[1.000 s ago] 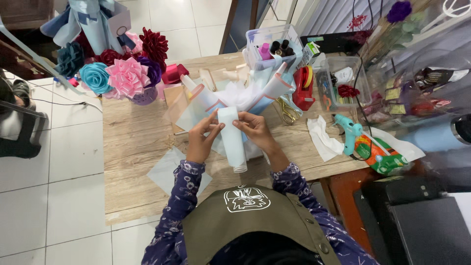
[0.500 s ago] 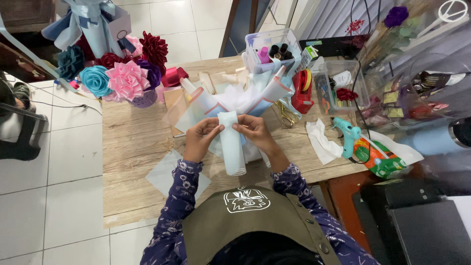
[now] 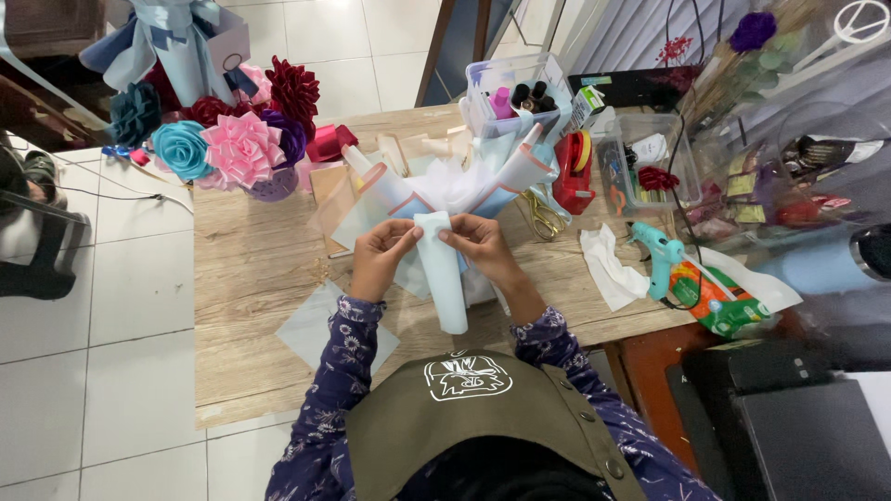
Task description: The person wraps a bouquet with light blue and white paper, folding and securing the layers with tape. They repeatedly adjust the paper and tape to create a neat presentation.
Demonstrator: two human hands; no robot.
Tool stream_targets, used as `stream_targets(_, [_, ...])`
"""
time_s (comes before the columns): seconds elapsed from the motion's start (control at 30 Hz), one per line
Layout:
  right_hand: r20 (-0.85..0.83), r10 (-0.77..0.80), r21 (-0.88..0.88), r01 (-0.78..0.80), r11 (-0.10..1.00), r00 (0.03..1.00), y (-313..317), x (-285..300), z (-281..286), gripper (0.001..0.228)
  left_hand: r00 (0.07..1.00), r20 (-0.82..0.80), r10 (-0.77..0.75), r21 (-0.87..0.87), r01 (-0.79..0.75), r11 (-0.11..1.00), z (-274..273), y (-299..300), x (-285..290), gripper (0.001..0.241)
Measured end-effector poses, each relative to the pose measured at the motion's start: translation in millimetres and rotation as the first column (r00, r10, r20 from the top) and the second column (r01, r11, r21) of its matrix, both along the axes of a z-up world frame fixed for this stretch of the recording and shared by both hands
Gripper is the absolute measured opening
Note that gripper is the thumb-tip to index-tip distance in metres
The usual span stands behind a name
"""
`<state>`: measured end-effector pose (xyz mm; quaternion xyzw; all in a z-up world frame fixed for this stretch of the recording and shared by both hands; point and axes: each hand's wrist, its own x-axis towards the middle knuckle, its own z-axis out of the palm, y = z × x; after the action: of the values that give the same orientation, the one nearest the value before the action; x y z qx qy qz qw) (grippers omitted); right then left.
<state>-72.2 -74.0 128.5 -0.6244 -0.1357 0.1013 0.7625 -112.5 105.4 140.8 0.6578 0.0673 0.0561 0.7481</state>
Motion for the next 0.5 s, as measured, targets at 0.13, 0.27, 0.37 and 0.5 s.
stream_targets(0.13, [0.002, -0.009, -0.005, 0.009, 1.0, 1.0, 1.3, -2.6, 9.2, 0.01, 1.0, -0.019, 0.001, -0.004, -0.001, 1.0, -1.3, -0.2, 2.2, 0.024])
stream_targets(0.27, [-0.01, -0.018, 0.001, 0.018, 1.0, 1.0, -1.3, -9.5, 34.2, 0.014, 1.0, -0.021, 0.005, -0.001, -0.005, 1.0, -3.3, -0.9, 3.1, 0.024])
stream_targets(0.37, [0.021, -0.04, -0.013, 0.04, 0.999, 0.999, -7.9, 2.8, 13.2, 0.013, 1.0, -0.012, -0.004, -0.012, 0.004, 1.0, -6.9, -1.7, 4.8, 0.023])
stream_targets(0.5, [0.046, -0.067, -0.021, 0.068, 0.997, 0.997, -12.9, 11.3, -1.2, 0.009, 1.0, 0.009, -0.029, 0.001, 0.029, 1.0, 7.2, -4.9, 3.6, 0.023])
